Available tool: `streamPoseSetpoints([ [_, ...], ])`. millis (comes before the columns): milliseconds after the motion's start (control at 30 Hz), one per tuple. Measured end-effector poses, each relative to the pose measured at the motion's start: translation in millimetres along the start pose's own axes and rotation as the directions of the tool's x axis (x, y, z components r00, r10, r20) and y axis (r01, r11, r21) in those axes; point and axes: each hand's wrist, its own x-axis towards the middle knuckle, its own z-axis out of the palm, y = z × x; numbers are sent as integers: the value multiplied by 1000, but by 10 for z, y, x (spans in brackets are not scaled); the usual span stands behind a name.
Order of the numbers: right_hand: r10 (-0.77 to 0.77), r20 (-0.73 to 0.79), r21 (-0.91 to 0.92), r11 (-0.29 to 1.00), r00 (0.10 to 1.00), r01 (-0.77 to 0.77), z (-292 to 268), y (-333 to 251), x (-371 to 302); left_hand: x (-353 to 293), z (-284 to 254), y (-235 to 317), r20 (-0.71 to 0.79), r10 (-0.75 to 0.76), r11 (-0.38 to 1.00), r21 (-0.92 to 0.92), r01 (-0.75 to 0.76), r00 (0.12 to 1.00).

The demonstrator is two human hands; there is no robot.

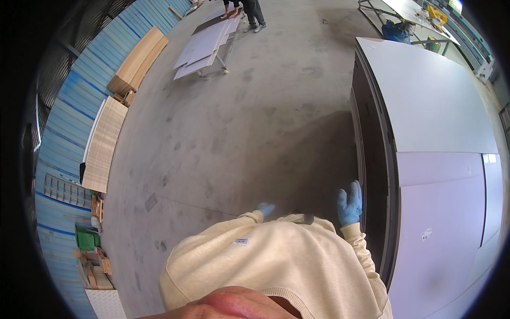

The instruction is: The person repeatedly picks up large white panels from a nearby stack and places them onto a vertical rack. They handle each panel with both hands, aligning it before setting it down. A coworker is visible in the background handling similar panels.

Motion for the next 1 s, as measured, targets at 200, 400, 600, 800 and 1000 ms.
streamPoseSetpoints([
  [200, 32, 23, 75, 997, 999, -34, 40, 21, -52, 14, 3, -11, 5, 55, 998, 42, -55, 998],
  [400, 24, 24, 37, 999, 999, -25, 54, -10, -98, 91, -30, -45, 44, 24, 996, 81, -28, 999],
  [600, 38, 58, 25, 999, 998, -40, 80, -22, -134, 103, -30, -60, 27, 20, 997, 68, -22, 999],
  [800, 68, 83, 54, 996, 994, -73, 114, -25, -161, 63, -98, -14, 32, 74, 994, 84, -77, 997],
  [1000, 86, 104, 10, 996, 991, -88, 99, -54, -182, 56, -126, 33, 89, 40, 998, 36, -44, 995],
])
